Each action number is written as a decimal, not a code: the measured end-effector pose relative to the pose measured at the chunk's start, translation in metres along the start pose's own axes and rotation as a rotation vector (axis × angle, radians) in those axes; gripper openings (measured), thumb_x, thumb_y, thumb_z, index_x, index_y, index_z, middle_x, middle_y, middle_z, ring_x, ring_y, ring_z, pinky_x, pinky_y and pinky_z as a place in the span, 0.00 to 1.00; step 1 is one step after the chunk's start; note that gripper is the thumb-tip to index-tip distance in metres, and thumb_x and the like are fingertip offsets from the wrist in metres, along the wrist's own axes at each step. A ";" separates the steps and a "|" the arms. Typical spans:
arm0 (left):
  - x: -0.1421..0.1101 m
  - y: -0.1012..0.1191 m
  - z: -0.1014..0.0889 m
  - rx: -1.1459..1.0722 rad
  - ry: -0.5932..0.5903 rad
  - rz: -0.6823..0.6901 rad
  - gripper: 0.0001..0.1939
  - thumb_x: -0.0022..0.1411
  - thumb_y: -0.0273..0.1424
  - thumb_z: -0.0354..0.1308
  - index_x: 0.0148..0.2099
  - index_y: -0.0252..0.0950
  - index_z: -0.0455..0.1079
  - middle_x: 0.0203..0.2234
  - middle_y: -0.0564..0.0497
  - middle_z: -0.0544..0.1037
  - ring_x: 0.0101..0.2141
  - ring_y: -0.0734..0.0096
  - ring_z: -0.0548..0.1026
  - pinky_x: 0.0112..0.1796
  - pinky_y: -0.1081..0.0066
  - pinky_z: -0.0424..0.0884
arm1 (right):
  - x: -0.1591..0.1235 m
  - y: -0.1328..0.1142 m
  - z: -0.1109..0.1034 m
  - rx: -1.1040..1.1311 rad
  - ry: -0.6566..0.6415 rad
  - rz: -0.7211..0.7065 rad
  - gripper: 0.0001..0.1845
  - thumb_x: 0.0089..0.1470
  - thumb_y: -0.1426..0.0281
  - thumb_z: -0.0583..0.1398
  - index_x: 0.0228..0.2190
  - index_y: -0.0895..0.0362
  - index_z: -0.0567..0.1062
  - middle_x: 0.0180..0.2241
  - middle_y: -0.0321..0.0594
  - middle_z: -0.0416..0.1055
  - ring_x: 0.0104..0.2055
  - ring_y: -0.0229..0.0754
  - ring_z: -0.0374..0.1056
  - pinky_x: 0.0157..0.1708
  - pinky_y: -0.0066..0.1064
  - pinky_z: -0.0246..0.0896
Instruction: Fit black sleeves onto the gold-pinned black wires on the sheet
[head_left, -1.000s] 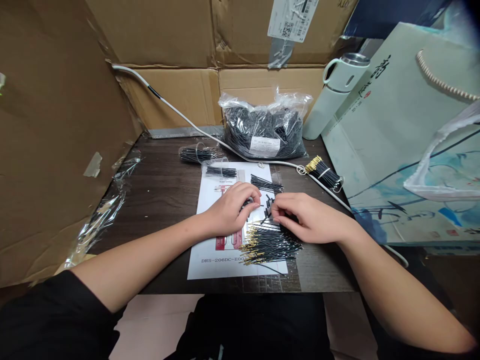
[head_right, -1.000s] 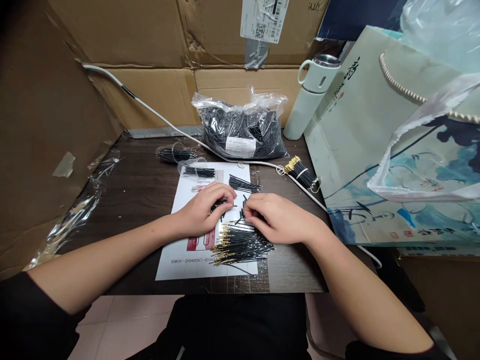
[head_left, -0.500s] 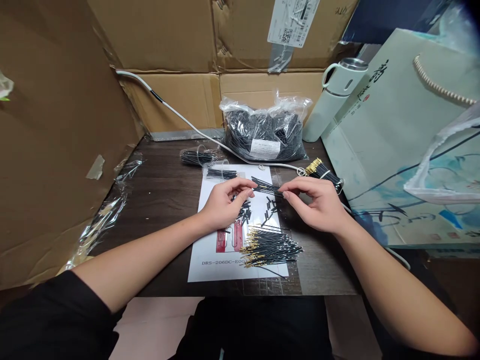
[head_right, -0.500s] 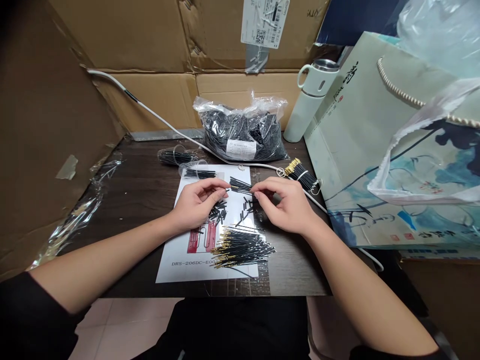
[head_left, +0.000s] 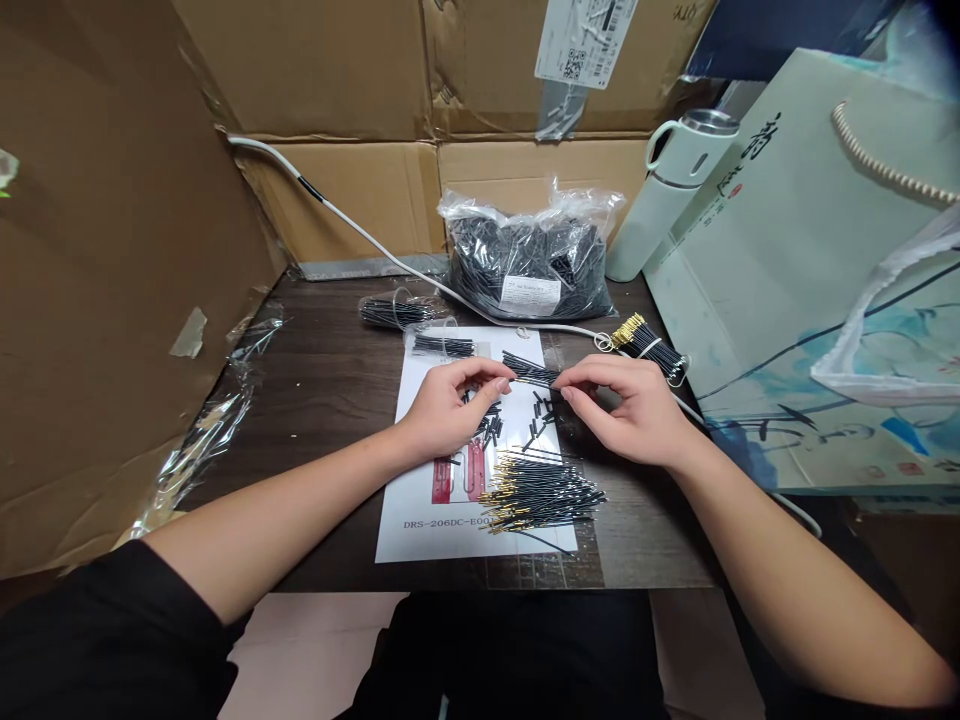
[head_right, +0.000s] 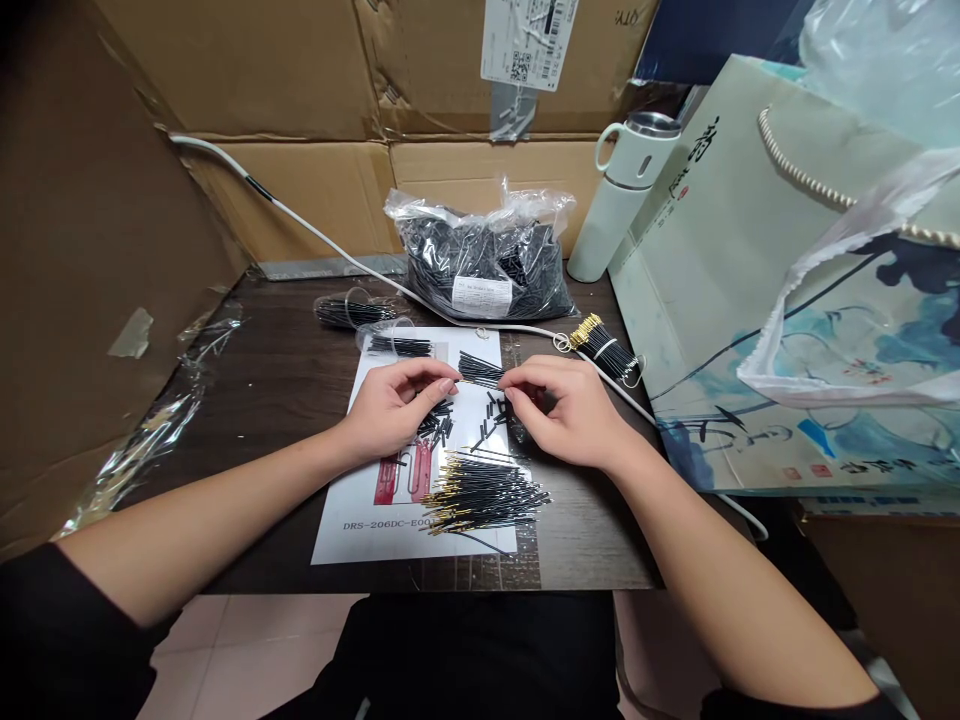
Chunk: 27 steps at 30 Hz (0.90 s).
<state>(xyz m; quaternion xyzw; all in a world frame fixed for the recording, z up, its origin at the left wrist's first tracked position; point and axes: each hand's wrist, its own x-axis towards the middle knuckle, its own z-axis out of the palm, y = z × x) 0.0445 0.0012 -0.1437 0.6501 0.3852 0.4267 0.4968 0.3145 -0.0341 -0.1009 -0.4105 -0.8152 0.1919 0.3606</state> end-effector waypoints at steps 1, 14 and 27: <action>0.000 0.000 0.000 0.005 0.003 0.001 0.10 0.69 0.36 0.71 0.48 0.37 0.86 0.41 0.45 0.88 0.42 0.67 0.84 0.46 0.67 0.82 | 0.000 -0.001 0.000 -0.001 -0.006 -0.002 0.07 0.68 0.72 0.63 0.42 0.54 0.83 0.37 0.41 0.83 0.35 0.45 0.77 0.38 0.40 0.71; -0.002 0.004 -0.001 0.221 -0.029 0.129 0.07 0.72 0.36 0.68 0.46 0.39 0.84 0.41 0.47 0.88 0.42 0.65 0.84 0.46 0.64 0.80 | 0.001 -0.004 -0.001 0.025 -0.056 0.064 0.08 0.71 0.70 0.62 0.41 0.54 0.82 0.38 0.42 0.83 0.38 0.46 0.78 0.41 0.40 0.71; -0.003 0.006 -0.001 0.251 -0.040 0.141 0.07 0.73 0.36 0.67 0.46 0.39 0.84 0.41 0.48 0.89 0.42 0.65 0.85 0.46 0.63 0.80 | 0.000 -0.005 0.006 0.033 -0.045 0.047 0.06 0.71 0.70 0.62 0.41 0.54 0.81 0.38 0.42 0.82 0.38 0.45 0.76 0.41 0.40 0.70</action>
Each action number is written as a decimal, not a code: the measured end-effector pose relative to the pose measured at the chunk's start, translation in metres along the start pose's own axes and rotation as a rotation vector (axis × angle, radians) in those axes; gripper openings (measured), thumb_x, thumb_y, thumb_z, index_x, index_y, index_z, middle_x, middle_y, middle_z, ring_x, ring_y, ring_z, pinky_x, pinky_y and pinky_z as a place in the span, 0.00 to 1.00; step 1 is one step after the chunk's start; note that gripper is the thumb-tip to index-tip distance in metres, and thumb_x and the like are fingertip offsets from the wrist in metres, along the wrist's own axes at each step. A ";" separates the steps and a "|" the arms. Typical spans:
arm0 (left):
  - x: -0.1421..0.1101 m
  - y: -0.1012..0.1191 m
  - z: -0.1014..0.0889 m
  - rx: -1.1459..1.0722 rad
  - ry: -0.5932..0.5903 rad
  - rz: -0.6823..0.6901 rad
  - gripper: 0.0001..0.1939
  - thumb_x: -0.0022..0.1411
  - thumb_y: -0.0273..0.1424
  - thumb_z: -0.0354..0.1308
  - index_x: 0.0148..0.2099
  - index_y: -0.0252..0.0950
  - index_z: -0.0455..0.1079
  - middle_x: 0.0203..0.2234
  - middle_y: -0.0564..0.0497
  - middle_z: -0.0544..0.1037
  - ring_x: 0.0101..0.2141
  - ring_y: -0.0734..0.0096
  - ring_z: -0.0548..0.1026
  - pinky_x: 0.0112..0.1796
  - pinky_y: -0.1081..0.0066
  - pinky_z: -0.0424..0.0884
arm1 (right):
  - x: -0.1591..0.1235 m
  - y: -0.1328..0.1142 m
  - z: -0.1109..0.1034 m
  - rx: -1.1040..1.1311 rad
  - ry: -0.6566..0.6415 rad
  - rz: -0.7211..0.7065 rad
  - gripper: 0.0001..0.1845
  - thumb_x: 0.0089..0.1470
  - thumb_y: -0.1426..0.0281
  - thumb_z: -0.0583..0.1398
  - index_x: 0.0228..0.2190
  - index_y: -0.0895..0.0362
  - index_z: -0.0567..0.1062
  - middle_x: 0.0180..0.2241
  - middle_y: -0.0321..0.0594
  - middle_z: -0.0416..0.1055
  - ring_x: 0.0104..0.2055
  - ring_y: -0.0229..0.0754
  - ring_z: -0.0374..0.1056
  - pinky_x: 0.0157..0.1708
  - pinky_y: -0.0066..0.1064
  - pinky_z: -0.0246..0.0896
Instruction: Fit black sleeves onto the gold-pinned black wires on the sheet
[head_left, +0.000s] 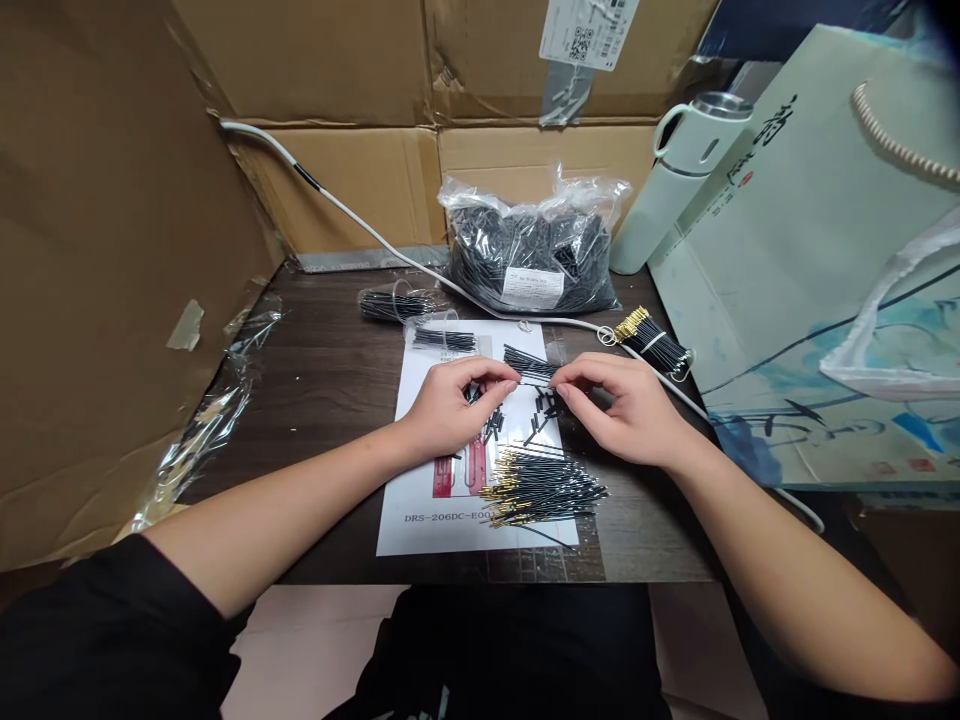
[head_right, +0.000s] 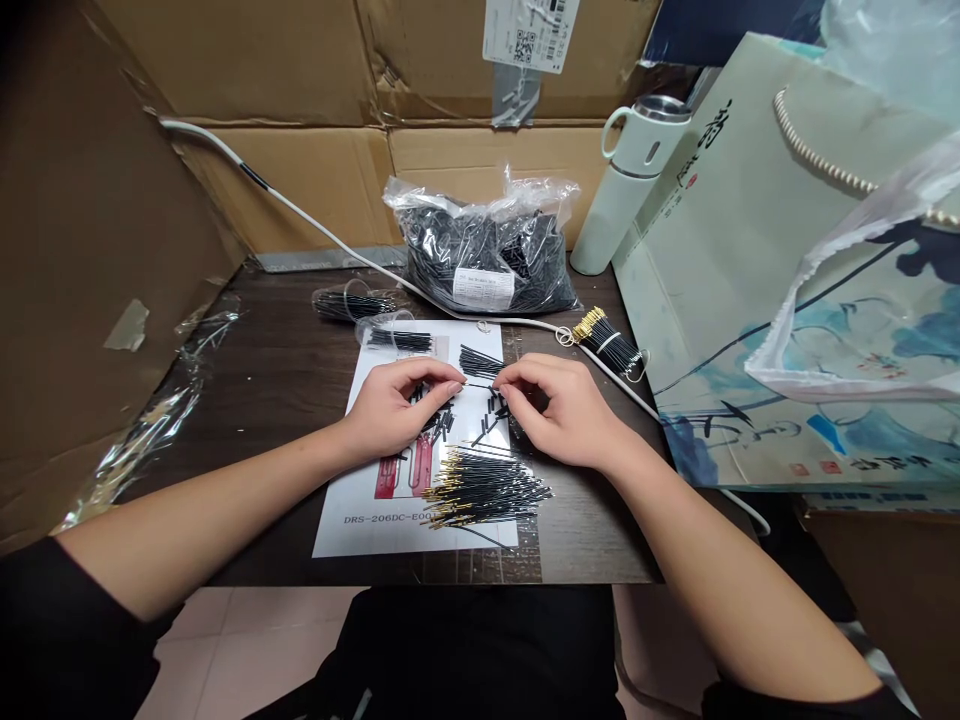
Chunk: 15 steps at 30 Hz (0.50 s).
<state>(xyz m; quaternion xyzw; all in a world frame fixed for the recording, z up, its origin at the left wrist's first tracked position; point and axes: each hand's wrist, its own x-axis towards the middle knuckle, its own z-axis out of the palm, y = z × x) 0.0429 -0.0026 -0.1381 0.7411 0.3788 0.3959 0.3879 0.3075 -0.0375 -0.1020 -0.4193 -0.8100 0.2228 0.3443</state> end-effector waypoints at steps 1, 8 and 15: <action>0.000 0.000 0.000 0.001 -0.001 0.000 0.07 0.73 0.36 0.67 0.46 0.39 0.85 0.41 0.48 0.89 0.42 0.65 0.85 0.46 0.63 0.80 | 0.000 -0.001 0.000 -0.006 0.002 -0.011 0.06 0.71 0.70 0.62 0.41 0.54 0.81 0.37 0.42 0.82 0.37 0.45 0.76 0.40 0.40 0.70; 0.000 0.000 0.001 0.000 0.002 0.013 0.08 0.72 0.36 0.67 0.46 0.39 0.85 0.41 0.47 0.89 0.41 0.65 0.85 0.45 0.63 0.80 | 0.000 -0.002 0.001 -0.013 0.001 0.002 0.07 0.71 0.69 0.61 0.41 0.54 0.81 0.37 0.42 0.82 0.37 0.45 0.77 0.39 0.39 0.70; 0.000 -0.001 0.001 -0.003 0.003 0.020 0.07 0.73 0.36 0.67 0.46 0.39 0.85 0.41 0.48 0.89 0.42 0.65 0.85 0.47 0.63 0.80 | -0.002 0.000 0.004 -0.006 -0.001 0.035 0.08 0.72 0.69 0.61 0.42 0.55 0.82 0.39 0.42 0.83 0.38 0.45 0.77 0.41 0.40 0.70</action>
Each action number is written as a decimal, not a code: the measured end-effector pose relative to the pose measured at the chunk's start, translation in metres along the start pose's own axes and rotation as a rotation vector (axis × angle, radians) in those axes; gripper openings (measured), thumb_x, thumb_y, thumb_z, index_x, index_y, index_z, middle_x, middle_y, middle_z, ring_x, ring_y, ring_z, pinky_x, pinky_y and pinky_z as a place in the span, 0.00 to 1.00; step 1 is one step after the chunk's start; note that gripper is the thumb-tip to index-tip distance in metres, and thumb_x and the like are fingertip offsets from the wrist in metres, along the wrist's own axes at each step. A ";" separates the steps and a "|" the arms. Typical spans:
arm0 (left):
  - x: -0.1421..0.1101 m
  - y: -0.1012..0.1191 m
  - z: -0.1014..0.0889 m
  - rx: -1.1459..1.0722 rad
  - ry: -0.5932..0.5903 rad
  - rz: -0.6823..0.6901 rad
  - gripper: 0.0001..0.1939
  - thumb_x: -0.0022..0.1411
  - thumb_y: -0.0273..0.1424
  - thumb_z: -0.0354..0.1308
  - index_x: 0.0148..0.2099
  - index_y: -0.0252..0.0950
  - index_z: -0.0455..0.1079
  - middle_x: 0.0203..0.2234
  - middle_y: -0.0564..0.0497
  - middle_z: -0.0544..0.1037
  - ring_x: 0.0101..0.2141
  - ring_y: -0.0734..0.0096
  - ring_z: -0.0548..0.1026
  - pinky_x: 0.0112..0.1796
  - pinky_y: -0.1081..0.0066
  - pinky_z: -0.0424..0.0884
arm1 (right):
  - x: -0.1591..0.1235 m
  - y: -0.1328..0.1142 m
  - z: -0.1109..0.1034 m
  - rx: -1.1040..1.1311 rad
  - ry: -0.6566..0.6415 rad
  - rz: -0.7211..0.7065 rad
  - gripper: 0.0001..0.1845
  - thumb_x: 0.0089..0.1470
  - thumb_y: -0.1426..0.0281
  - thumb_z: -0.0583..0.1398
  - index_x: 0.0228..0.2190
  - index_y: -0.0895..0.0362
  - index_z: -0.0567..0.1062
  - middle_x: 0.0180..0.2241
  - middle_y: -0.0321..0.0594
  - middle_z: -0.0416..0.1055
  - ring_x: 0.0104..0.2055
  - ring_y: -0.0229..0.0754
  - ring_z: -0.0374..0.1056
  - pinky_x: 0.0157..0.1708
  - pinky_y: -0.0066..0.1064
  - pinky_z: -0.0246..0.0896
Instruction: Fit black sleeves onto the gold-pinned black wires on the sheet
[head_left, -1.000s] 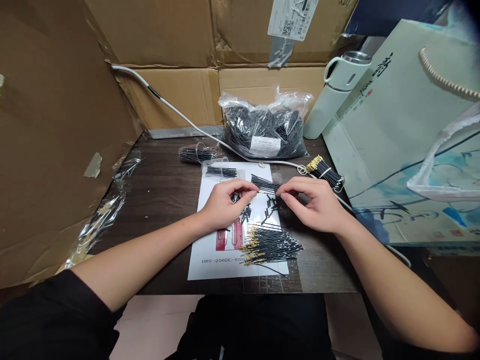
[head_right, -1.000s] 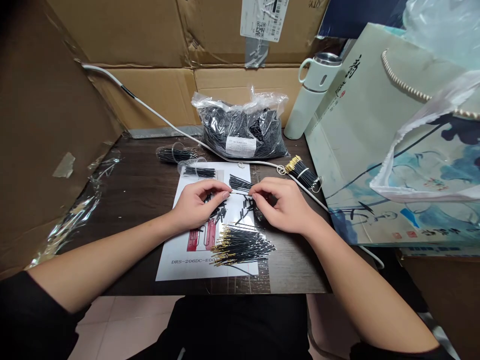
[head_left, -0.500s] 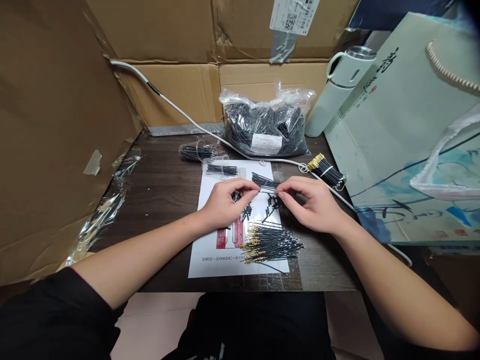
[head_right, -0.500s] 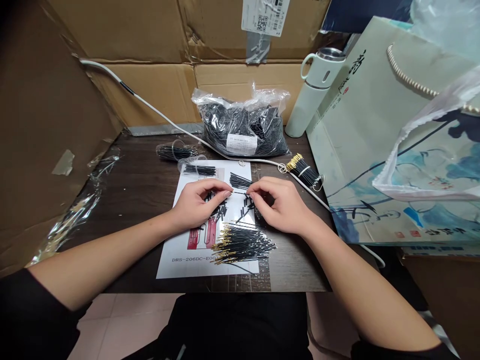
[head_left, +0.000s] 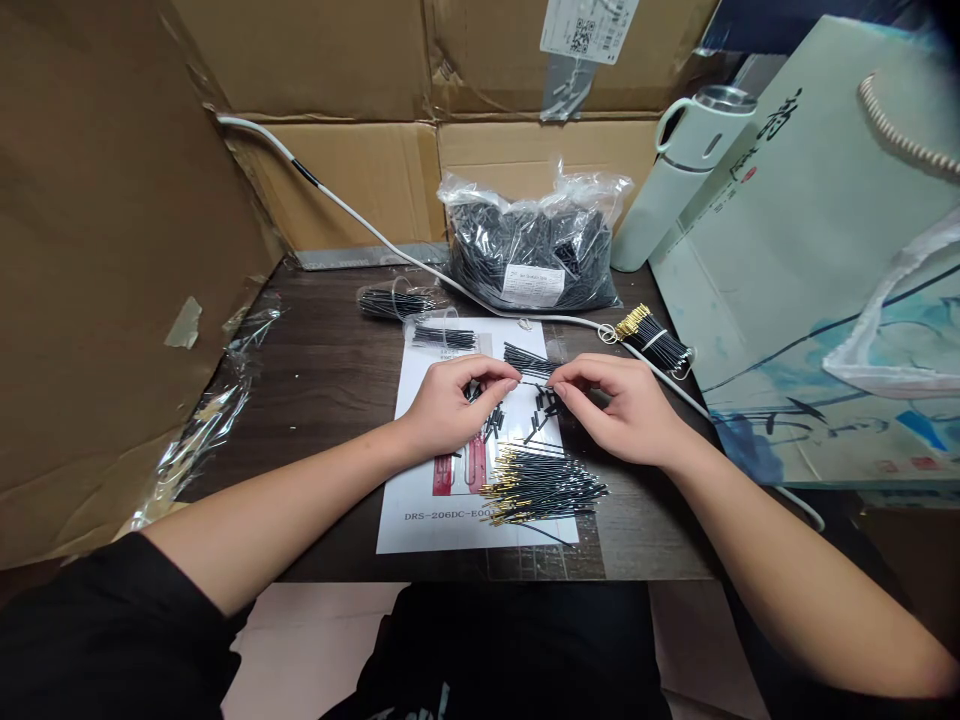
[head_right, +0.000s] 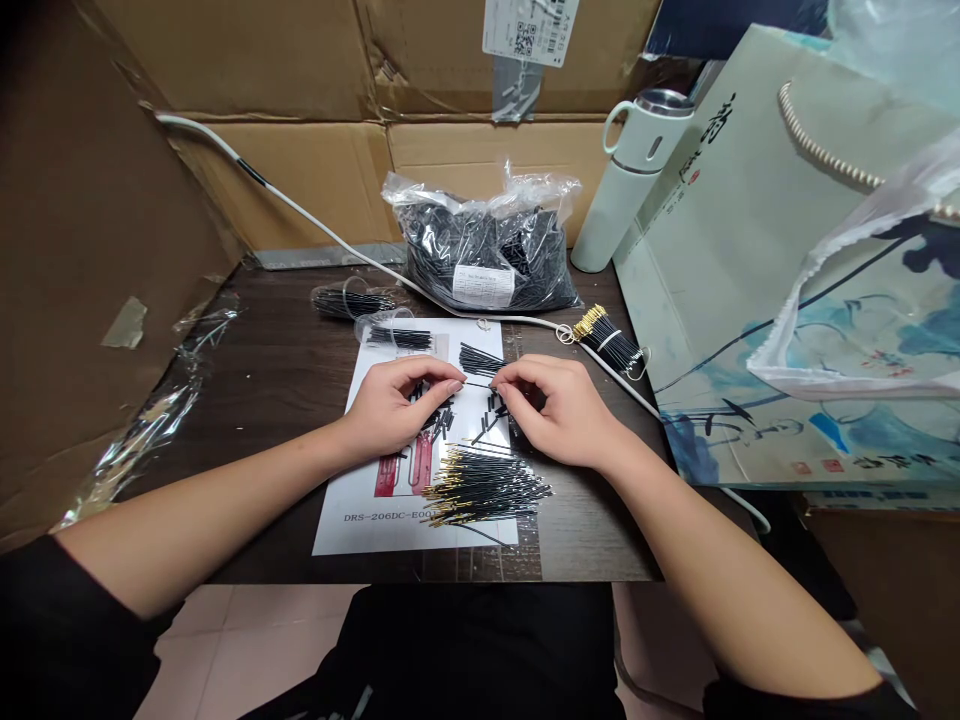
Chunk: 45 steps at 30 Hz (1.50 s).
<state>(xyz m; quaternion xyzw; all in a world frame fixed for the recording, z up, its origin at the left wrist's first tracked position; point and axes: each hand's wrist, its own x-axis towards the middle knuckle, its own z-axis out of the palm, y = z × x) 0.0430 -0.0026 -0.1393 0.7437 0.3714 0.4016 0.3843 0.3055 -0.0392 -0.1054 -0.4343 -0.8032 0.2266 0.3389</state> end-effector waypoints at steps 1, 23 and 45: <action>0.000 0.000 0.000 0.002 -0.001 0.001 0.07 0.73 0.36 0.67 0.46 0.39 0.85 0.41 0.48 0.89 0.42 0.65 0.85 0.47 0.63 0.80 | 0.000 0.000 0.000 -0.006 -0.001 -0.006 0.08 0.72 0.69 0.61 0.42 0.55 0.82 0.38 0.42 0.83 0.38 0.45 0.77 0.41 0.40 0.70; -0.002 0.001 0.001 0.037 -0.028 0.101 0.05 0.73 0.33 0.68 0.47 0.41 0.86 0.41 0.49 0.89 0.41 0.66 0.86 0.48 0.64 0.81 | 0.000 -0.002 0.012 0.015 0.002 -0.088 0.04 0.71 0.72 0.62 0.41 0.55 0.79 0.34 0.39 0.76 0.34 0.41 0.70 0.37 0.36 0.66; -0.002 0.000 0.002 0.054 -0.016 0.169 0.05 0.73 0.31 0.69 0.47 0.39 0.86 0.40 0.49 0.89 0.40 0.68 0.86 0.45 0.67 0.81 | -0.001 0.001 0.019 0.018 0.045 -0.095 0.04 0.70 0.74 0.63 0.40 0.55 0.79 0.34 0.38 0.76 0.33 0.40 0.69 0.34 0.34 0.64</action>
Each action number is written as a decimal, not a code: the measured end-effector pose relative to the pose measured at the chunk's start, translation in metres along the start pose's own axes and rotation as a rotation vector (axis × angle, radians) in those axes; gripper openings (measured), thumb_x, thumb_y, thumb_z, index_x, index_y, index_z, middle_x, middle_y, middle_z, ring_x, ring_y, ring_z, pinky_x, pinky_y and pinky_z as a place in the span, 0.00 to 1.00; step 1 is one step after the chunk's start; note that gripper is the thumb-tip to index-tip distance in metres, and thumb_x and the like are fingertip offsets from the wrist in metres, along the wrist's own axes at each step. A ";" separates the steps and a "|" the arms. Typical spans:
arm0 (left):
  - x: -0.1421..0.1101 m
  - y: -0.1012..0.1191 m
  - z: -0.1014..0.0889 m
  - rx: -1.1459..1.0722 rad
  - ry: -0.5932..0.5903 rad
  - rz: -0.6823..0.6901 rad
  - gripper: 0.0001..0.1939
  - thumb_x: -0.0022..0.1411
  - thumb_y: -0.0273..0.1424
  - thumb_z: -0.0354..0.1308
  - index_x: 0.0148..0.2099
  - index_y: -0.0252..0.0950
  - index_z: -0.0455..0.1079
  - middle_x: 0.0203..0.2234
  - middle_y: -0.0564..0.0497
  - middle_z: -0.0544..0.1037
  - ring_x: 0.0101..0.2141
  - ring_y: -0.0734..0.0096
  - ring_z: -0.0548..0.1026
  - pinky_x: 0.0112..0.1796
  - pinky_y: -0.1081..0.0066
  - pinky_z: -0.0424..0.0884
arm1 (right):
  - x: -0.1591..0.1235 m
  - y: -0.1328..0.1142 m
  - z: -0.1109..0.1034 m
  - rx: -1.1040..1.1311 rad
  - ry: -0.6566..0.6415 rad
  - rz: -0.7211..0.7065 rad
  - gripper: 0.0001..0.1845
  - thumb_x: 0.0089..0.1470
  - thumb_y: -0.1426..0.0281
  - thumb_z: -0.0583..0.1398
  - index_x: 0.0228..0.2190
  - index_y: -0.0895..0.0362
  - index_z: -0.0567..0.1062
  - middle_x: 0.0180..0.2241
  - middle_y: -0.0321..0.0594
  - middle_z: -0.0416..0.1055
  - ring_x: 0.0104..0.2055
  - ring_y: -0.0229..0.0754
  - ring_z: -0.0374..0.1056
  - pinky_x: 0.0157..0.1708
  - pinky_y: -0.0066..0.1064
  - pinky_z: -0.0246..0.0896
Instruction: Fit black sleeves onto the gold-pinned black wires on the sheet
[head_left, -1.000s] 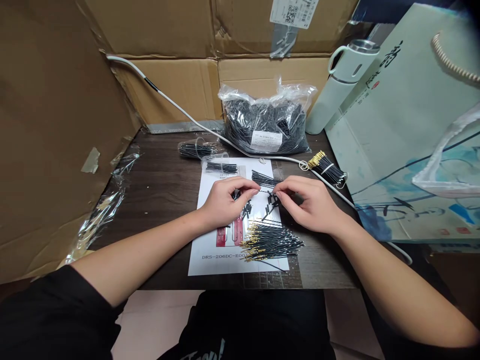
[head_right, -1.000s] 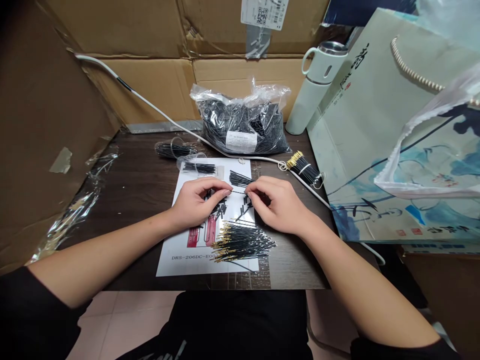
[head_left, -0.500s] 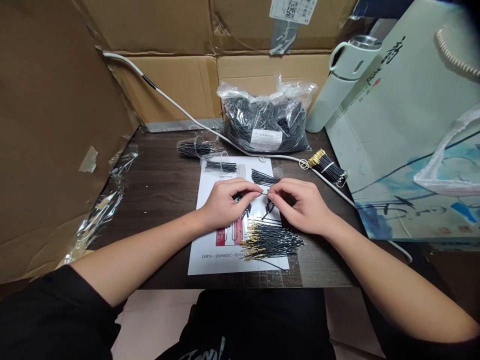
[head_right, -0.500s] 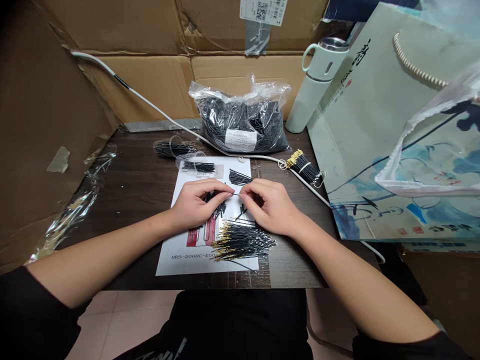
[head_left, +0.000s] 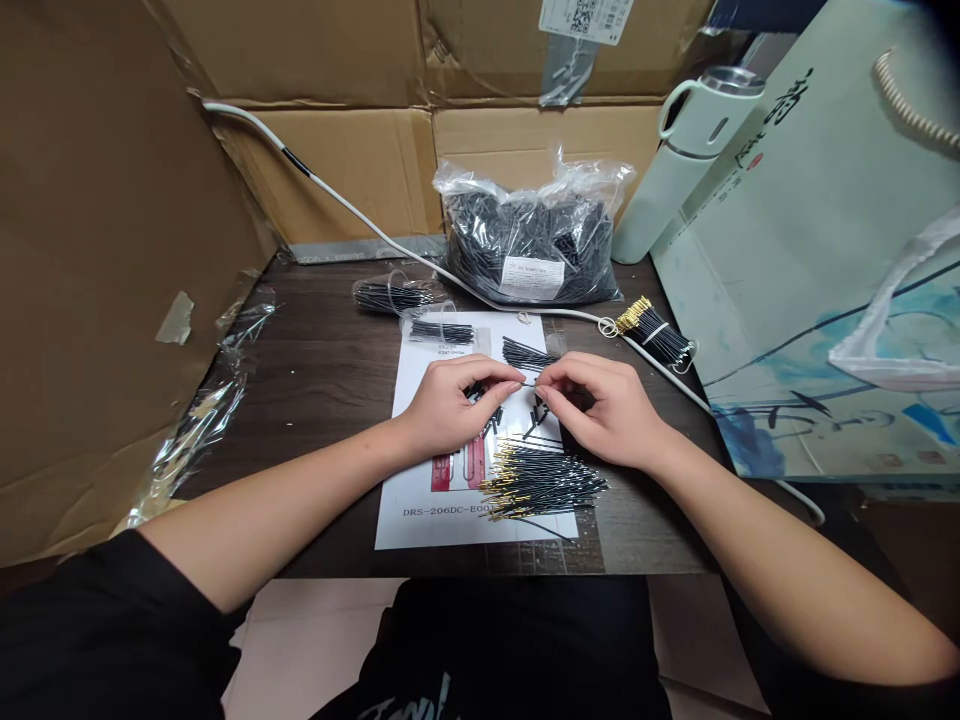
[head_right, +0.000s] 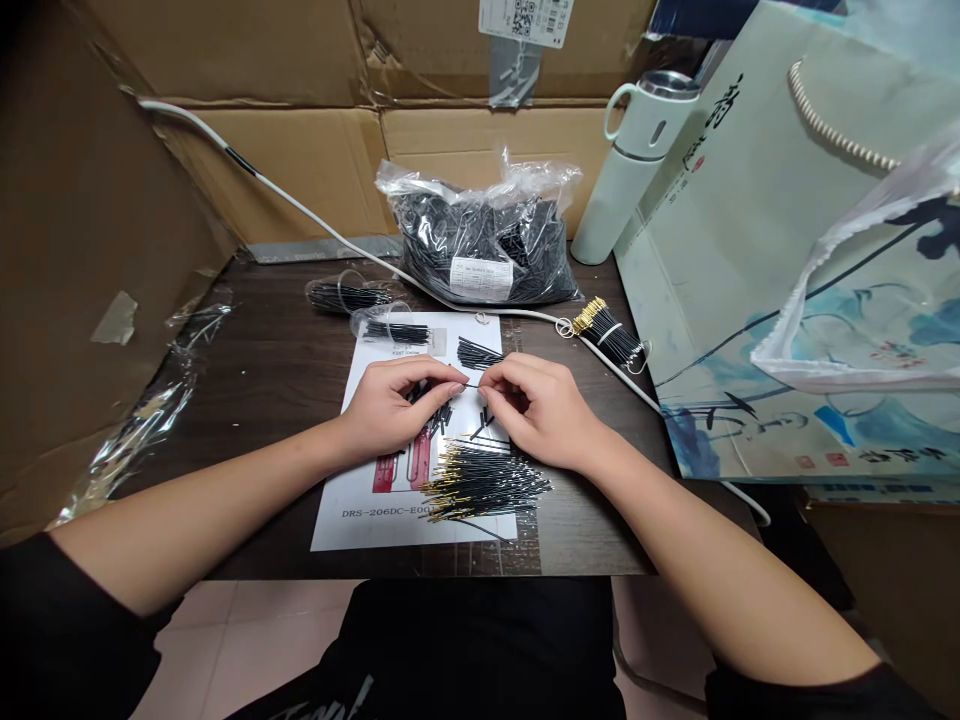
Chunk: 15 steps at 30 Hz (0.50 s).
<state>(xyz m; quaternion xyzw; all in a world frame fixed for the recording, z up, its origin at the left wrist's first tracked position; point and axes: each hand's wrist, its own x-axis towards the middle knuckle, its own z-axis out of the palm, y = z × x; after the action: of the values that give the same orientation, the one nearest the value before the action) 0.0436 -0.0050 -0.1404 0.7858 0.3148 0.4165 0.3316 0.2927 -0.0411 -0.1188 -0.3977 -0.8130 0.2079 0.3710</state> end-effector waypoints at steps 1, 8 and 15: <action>0.000 0.000 0.000 -0.001 -0.001 -0.005 0.05 0.73 0.31 0.69 0.47 0.39 0.86 0.40 0.49 0.89 0.40 0.68 0.86 0.46 0.67 0.81 | 0.000 0.000 0.000 0.001 0.001 -0.002 0.04 0.70 0.74 0.63 0.40 0.55 0.79 0.34 0.38 0.76 0.33 0.40 0.69 0.34 0.34 0.64; 0.000 0.001 0.000 -0.005 0.000 -0.036 0.06 0.72 0.32 0.69 0.48 0.38 0.85 0.40 0.48 0.89 0.38 0.68 0.85 0.44 0.67 0.81 | 0.000 -0.001 -0.001 0.009 0.019 -0.014 0.04 0.70 0.75 0.64 0.41 0.55 0.79 0.34 0.37 0.75 0.33 0.39 0.69 0.34 0.34 0.65; 0.000 0.000 0.001 -0.017 0.007 -0.067 0.07 0.70 0.32 0.71 0.48 0.37 0.85 0.37 0.49 0.87 0.34 0.72 0.82 0.40 0.69 0.79 | 0.002 -0.002 -0.005 0.001 0.048 -0.038 0.03 0.70 0.74 0.64 0.42 0.54 0.79 0.36 0.40 0.77 0.35 0.42 0.70 0.35 0.36 0.67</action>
<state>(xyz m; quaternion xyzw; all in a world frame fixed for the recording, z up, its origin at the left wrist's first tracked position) 0.0442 -0.0050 -0.1407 0.7706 0.3385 0.4105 0.3509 0.2947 -0.0408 -0.1134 -0.3871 -0.8112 0.1916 0.3943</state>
